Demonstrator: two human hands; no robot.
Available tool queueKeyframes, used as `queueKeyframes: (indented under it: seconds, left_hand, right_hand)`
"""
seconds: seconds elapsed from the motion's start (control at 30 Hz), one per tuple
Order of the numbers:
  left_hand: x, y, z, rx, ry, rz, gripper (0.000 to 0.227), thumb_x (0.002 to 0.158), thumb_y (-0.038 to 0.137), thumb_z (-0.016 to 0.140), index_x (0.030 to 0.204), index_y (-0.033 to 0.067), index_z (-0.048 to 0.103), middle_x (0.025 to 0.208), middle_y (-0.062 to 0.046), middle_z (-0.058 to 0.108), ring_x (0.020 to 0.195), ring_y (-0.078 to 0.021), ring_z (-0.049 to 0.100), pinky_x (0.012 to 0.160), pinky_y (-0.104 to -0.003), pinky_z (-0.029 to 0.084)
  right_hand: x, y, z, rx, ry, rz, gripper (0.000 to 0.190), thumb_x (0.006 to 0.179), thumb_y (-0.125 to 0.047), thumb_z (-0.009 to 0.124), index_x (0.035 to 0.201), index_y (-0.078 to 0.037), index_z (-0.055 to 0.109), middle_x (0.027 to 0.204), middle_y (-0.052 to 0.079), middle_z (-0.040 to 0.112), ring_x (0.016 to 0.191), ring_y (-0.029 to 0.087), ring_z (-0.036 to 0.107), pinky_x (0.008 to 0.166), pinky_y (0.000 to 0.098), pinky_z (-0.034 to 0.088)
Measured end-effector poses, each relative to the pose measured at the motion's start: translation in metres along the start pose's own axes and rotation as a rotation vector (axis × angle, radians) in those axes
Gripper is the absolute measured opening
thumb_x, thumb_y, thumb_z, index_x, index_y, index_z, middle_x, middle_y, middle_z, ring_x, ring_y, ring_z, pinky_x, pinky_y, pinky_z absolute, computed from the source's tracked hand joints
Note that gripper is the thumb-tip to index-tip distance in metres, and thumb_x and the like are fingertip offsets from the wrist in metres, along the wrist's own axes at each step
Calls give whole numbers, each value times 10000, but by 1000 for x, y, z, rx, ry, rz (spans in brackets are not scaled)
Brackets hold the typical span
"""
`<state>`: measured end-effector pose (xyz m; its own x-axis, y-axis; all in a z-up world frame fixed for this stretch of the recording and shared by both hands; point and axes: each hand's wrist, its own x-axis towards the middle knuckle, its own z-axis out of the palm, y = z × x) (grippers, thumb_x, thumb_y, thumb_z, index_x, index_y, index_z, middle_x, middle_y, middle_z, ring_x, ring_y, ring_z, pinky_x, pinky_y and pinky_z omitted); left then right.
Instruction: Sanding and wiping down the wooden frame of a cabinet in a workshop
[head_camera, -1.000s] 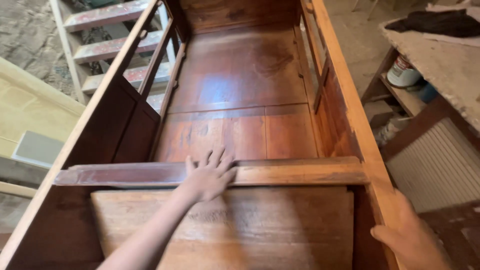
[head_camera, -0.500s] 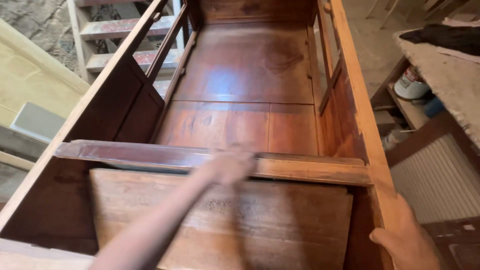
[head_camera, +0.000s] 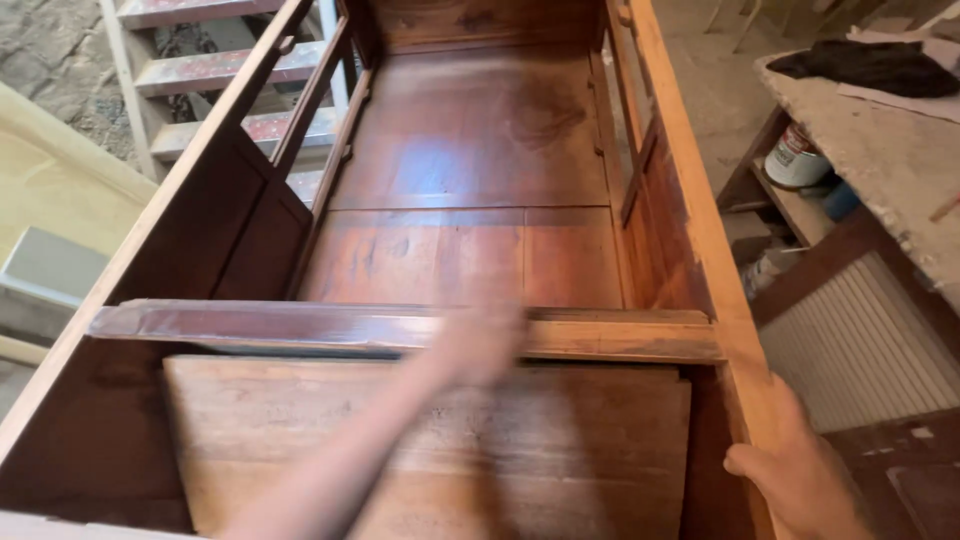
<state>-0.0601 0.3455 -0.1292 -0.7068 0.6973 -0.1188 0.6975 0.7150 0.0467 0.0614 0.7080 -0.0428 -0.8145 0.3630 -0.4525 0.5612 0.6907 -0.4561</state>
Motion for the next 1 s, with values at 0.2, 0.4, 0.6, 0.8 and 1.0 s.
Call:
queueKeyframes:
  seconds: [0.2, 0.4, 0.6, 0.8, 1.0]
  left_hand:
    - [55, 129, -89, -25, 202, -119, 589, 1003, 523, 196, 1513, 367, 446, 1714, -39, 211, 1589, -286, 182, 1120, -842, 37]
    - [-82, -4, -111, -66, -343, -607, 576, 1036, 394, 158, 1602, 321, 240, 1733, -161, -38, 1587, -435, 1, 1053, -905, 83]
    - [64, 164, -123, -120, 24, -283, 621, 979, 466, 230, 1577, 334, 335, 1740, -62, 39, 1600, -364, -8, 1121, -839, -26]
    - [-38, 31, -12, 190, 507, -136, 525, 841, 169, 550, 1329, -8, 627, 1543, -364, 421, 1497, -593, 224, 1195, -758, 136]
    - [-23, 56, -52, 170, 46, -326, 306, 859, 154, 558, 1081, 63, 748, 1473, -174, 527, 1541, -608, 135, 855, -662, 537]
  right_hand:
    - [-39, -34, -11, 46, -61, 205, 994, 774, -98, 730, 1617, -358, 273, 1498, 131, 547, 1340, 420, 541, 1101, 479, 378]
    - [-40, -44, -20, -27, -75, 158, 1057, 709, -157, 683, 1618, -467, 241, 1468, 169, 591, 1324, 484, 558, 1107, 507, 416]
    - [-10, 0, 1, 53, 19, -9, 1103, 652, -118, 733, 1630, -313, 261, 1466, 147, 570, 1334, 409, 536, 1091, 466, 396]
    - [-41, -25, -12, 52, -52, 103, 979, 742, -150, 696, 1619, -278, 280, 1492, 171, 547, 1297, 465, 545, 1064, 527, 407]
    - [-21, -15, -10, 79, -21, -43, 1005, 678, -85, 707, 1587, -339, 359, 1237, 132, 713, 1091, 395, 666, 955, 464, 475]
